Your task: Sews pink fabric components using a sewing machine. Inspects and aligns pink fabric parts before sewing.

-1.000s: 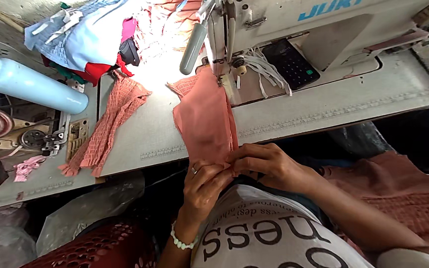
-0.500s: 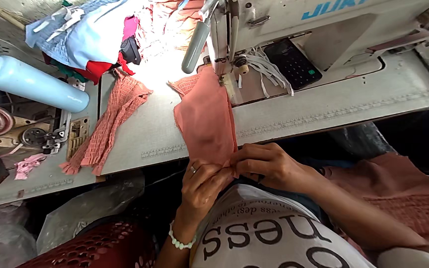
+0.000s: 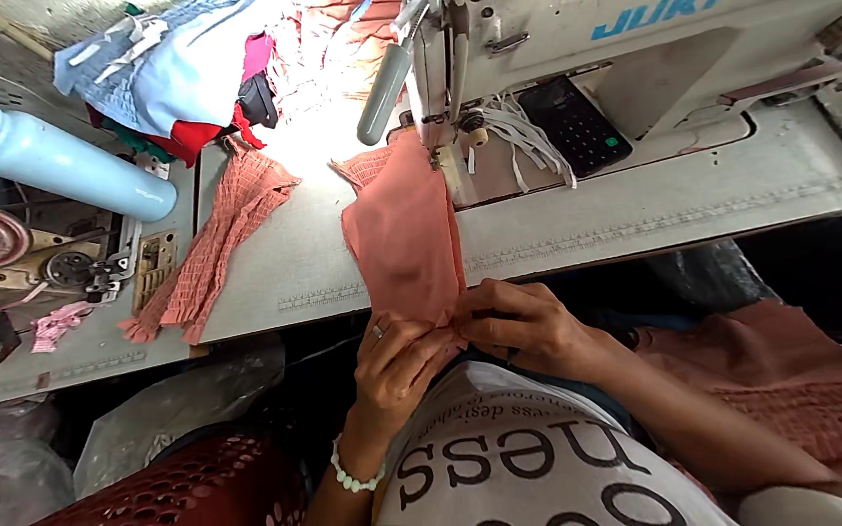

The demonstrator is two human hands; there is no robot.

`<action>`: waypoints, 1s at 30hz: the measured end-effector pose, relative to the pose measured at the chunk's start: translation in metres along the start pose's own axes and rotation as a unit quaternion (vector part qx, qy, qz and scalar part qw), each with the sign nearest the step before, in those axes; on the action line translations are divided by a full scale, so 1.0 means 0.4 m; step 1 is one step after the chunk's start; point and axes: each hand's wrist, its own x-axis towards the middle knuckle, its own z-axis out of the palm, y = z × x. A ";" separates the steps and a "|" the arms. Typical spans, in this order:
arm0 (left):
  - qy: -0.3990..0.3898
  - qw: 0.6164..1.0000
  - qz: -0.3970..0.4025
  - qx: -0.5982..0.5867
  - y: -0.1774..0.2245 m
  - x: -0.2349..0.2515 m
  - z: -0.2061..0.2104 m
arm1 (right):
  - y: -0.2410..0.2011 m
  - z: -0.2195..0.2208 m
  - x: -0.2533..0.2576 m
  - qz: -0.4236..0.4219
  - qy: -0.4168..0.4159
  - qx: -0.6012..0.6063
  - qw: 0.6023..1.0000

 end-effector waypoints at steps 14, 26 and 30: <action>0.039 0.994 -0.068 -0.070 0.007 0.013 -0.012 | -0.009 0.007 0.027 -0.009 0.016 -0.010 1.000; 0.015 0.999 -0.023 -0.015 0.024 0.030 -0.011 | -0.020 0.004 0.025 -0.017 0.071 -0.055 0.996; 0.002 1.000 -0.008 0.005 0.031 0.033 -0.008 | -0.021 -0.003 0.026 -0.025 0.059 -0.054 0.996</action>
